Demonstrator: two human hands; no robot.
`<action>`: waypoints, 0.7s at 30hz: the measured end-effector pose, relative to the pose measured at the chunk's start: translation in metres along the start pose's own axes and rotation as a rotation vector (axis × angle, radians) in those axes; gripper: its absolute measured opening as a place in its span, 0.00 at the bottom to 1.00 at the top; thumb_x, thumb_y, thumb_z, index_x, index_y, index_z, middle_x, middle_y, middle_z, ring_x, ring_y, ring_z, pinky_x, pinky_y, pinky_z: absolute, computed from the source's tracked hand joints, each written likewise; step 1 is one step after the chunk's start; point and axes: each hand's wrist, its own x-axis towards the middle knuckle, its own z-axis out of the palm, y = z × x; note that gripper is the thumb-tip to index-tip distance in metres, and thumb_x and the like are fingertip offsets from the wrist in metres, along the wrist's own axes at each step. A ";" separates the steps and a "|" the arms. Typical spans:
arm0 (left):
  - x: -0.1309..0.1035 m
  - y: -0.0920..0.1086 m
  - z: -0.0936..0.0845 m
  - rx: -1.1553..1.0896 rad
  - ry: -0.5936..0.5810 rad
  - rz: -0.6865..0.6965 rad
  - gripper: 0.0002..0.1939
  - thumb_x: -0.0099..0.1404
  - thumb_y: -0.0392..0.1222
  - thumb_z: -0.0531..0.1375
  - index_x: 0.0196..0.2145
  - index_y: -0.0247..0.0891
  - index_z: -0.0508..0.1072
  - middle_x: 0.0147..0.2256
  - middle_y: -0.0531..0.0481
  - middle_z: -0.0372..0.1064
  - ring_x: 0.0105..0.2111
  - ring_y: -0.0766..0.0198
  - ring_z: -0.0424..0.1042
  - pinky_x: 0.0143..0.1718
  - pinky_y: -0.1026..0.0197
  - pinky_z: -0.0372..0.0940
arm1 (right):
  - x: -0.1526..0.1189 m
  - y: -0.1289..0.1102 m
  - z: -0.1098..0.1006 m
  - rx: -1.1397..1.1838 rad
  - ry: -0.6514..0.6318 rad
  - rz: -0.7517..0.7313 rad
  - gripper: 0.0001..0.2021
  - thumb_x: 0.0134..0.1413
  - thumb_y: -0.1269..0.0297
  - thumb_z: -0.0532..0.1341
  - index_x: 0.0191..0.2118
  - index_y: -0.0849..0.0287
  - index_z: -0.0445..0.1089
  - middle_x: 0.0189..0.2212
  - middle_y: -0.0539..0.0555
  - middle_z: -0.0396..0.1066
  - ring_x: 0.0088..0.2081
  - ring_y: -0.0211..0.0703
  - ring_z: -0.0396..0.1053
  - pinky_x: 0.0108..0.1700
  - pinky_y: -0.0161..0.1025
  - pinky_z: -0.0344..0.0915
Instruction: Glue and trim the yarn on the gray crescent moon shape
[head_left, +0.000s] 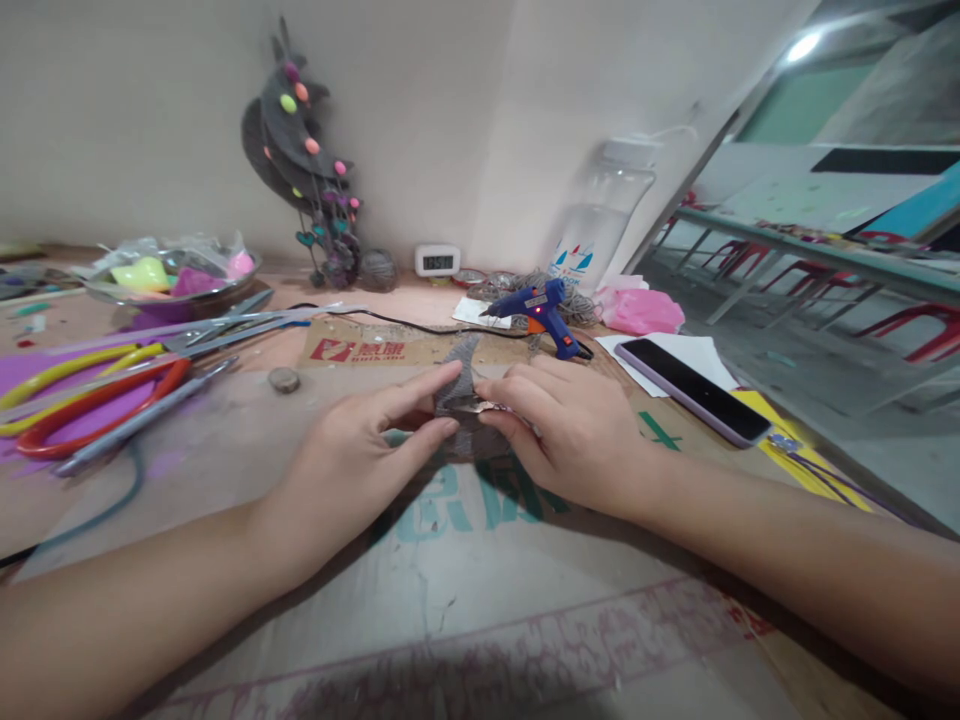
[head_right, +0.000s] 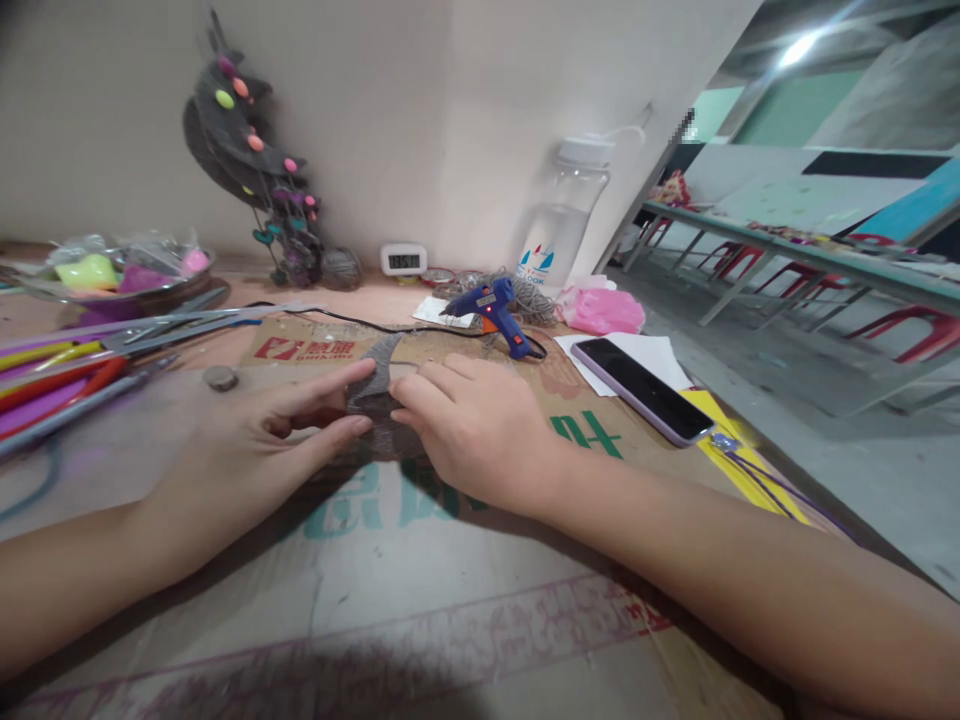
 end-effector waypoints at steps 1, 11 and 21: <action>0.000 0.000 0.000 0.004 0.003 -0.001 0.22 0.63 0.43 0.60 0.56 0.42 0.71 0.35 0.54 0.78 0.31 0.65 0.75 0.38 0.64 0.71 | 0.000 0.000 0.000 -0.002 -0.001 -0.002 0.11 0.63 0.66 0.52 0.34 0.63 0.70 0.24 0.52 0.68 0.26 0.40 0.61 0.28 0.36 0.54; -0.001 0.000 0.000 0.004 -0.003 0.010 0.22 0.63 0.43 0.60 0.55 0.43 0.71 0.35 0.54 0.78 0.32 0.66 0.74 0.40 0.64 0.70 | -0.003 0.002 0.002 0.039 -0.008 0.010 0.10 0.63 0.68 0.53 0.34 0.62 0.69 0.24 0.52 0.69 0.27 0.39 0.63 0.29 0.35 0.56; -0.001 -0.006 0.002 -0.180 -0.022 -0.059 0.25 0.63 0.44 0.61 0.58 0.47 0.67 0.33 0.53 0.76 0.30 0.66 0.73 0.31 0.66 0.67 | -0.008 0.004 0.006 0.117 0.037 0.037 0.08 0.61 0.66 0.55 0.39 0.64 0.69 0.26 0.53 0.70 0.27 0.40 0.64 0.29 0.35 0.58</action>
